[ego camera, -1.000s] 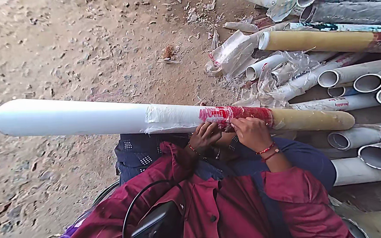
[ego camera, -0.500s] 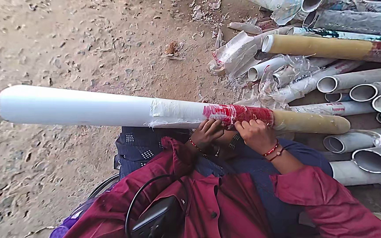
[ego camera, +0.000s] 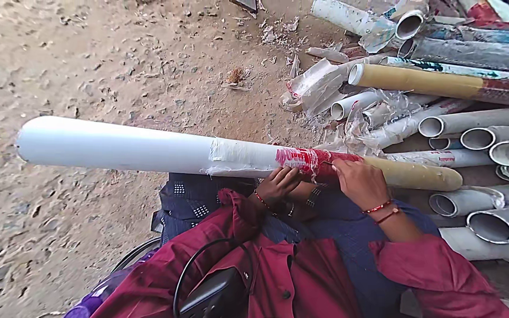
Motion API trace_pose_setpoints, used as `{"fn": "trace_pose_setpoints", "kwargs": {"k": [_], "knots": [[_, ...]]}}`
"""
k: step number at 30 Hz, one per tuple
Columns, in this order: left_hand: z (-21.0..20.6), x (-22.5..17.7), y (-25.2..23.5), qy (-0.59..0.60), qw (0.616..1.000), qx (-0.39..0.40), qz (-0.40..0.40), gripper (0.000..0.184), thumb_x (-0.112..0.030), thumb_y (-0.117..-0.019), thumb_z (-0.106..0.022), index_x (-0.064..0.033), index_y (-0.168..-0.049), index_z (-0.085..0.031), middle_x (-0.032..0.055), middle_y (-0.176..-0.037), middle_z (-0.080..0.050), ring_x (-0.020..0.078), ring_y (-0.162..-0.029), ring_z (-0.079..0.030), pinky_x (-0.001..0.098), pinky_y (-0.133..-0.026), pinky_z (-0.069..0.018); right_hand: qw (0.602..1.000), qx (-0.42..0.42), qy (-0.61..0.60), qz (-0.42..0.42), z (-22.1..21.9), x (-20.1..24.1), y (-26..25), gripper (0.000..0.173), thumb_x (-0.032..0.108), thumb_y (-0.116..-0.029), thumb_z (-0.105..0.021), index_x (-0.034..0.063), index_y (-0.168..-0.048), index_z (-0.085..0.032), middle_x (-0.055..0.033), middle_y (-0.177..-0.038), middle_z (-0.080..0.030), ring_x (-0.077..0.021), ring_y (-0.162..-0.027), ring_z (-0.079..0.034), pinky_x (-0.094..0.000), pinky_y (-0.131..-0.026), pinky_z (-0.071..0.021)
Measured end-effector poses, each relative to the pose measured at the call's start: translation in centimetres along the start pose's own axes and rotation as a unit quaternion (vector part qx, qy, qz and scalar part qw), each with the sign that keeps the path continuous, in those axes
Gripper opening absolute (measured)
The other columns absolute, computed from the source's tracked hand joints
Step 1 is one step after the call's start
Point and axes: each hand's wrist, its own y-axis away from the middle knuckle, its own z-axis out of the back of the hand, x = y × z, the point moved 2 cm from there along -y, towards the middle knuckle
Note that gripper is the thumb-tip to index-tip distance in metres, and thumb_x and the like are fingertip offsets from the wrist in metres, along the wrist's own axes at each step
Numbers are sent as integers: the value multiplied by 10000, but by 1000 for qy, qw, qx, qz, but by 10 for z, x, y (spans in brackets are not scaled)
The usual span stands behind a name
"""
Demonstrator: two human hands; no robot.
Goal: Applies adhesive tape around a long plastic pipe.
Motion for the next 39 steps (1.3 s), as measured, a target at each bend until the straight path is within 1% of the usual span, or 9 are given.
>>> {"fn": "trace_pose_setpoints", "kwargs": {"k": [2,4,6,8,10,12,27,35,39], "knots": [[-4,-1,0,-14,1000,-11,7,230,-29,-962,-571,-77,-1128,-724,112,-1128,-735,258,-1009,-701,346,-899,-525,974,-35,-190,-121,24,-13,-9,229,128,-1032,-554,-36,-1058,-712,-131,-748,-668,-264,-683,-662,-438,-642,-519],[-7,-3,-1,-33,999,-18,17,215,-59,-977,-568,-79,-1131,-717,105,-1139,-731,250,-1000,-693,345,-897,-520,856,-136,-472,-163,30,-16,-12,196,135,-1049,-477,60,-1133,-638,106,-692,-570,22,-592,-537,-140,-591,-474],[-11,-3,1,-46,998,-27,18,195,-110,-999,-569,-93,-1137,-706,92,-1162,-717,243,-1019,-667,343,-919,-491,669,-201,-700,-147,27,-4,-12,248,228,-1078,-434,151,-1135,-662,122,-698,-628,18,-597,-579,-150,-612,-510],[-12,-1,3,-58,998,-32,18,194,-159,-1005,-588,-103,-1141,-715,80,-1167,-717,238,-1025,-658,336,-937,-476,518,-204,-826,-87,17,7,-11,282,396,-1026,-588,183,-1145,-729,92,-758,-676,-6,-634,-604,-172,-640,-518],[-12,-1,4,-52,998,-31,21,192,-167,-999,-600,-105,-1142,-713,82,-1161,-716,244,-1028,-650,342,-946,-459,409,-167,-896,-44,14,16,-10,310,396,-961,-679,158,-1150,-738,88,-720,-660,-6,-606,-588,-172,-621,-497],[-13,-3,4,-50,998,-34,30,182,-182,-1000,-609,-119,-1146,-699,80,-1155,-707,246,-1033,-637,345,-953,-445,350,-161,-922,-34,17,22,-8,269,304,-955,-698,118,-1142,-747,81,-662,-640,-9,-571,-579,-173,-598,-492],[-14,-5,-1,-72,995,-57,31,169,-147,-1031,-524,-140,-1079,-685,65,-1088,-694,227,-1006,-611,347,-961,-404,575,-189,-791,86,38,37,14,378,355,-1045,-587,98,-1300,-691,102,-834,-682,78,-720,-551,-102,-659,-441],[-5,-4,-1,47,994,-69,65,184,-188,-1025,-585,-107,-1184,-631,125,-1069,-677,269,-1015,-620,353,-966,-444,624,-193,-754,72,35,31,13,410,430,-1037,-573,158,-1327,-672,116,-884,-698,73,-770,-574,-112,-705,-452],[39,2,4,73,986,-106,107,172,-210,-1033,-621,-102,-1164,-591,106,-1061,-572,216,-1045,-583,258,-1016,-449,650,-209,-730,18,27,20,10,382,447,-1033,-570,192,-1294,-682,138,-866,-677,45,-738,-573,-147,-703,-473]]}}
